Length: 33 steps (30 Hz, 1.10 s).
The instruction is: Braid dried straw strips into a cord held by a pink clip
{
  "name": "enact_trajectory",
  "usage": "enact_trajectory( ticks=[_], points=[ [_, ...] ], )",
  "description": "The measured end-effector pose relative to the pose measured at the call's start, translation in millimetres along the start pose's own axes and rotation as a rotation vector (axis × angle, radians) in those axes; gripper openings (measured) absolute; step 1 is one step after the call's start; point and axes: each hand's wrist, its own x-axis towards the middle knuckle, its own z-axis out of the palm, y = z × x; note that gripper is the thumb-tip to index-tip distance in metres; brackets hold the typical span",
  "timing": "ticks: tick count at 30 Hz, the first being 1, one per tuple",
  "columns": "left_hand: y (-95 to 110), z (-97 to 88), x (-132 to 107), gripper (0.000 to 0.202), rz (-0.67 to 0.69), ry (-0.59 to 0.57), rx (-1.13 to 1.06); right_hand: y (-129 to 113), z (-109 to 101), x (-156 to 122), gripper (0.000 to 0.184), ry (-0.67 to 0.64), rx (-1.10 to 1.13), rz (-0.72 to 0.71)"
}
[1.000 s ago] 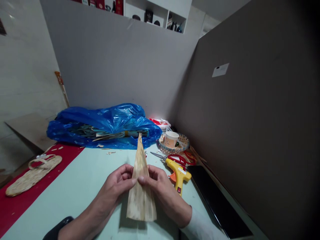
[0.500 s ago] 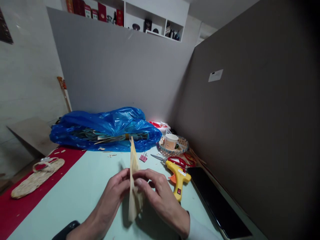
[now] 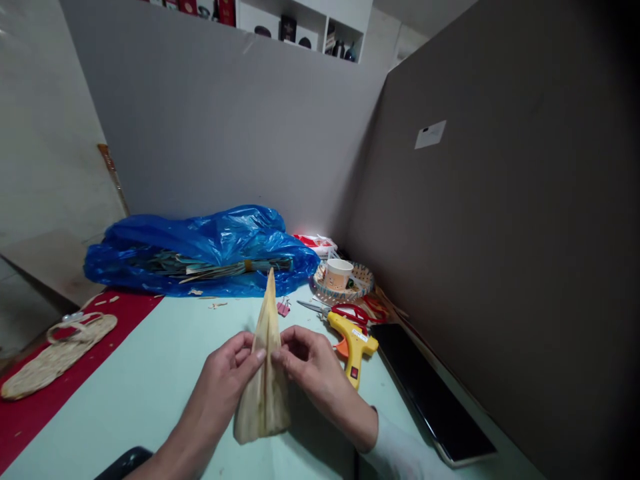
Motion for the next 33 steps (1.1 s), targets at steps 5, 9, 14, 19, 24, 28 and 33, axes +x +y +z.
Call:
enact_trajectory(
  ticks=[5, 9, 14, 19, 24, 28, 33],
  points=[
    [9, 0.7, -2, 0.022, -0.027, 0.049, 0.207, -6, -3, -1, 0.011, 0.061, 0.020, 0.005],
    [8, 0.9, -4, 0.021, -0.042, 0.022, 0.202, -5, -1, -5, 0.015, -0.014, 0.076, 0.040],
    [5, -0.5, -2, 0.017, 0.001, 0.023, 0.210, 5, 4, -3, 0.025, -0.097, 0.115, 0.027],
    [4, 0.4, -1, 0.018, -0.044, 0.015, 0.149, 5, 4, 0, 0.016, -0.016, -0.037, 0.041],
    [4, 1.3, -2, 0.017, -0.055, 0.008, 0.294, -1, 6, -2, 0.020, 0.035, -0.176, 0.000],
    [5, 1.0, -1, 0.020, -0.028, -0.014, 0.301, -2, 5, -3, 0.019, 0.018, -0.142, 0.017],
    [7, 0.8, 1, 0.022, -0.042, -0.038, 0.259, 2, 3, -4, 0.023, -0.002, -0.081, 0.021]
  ],
)
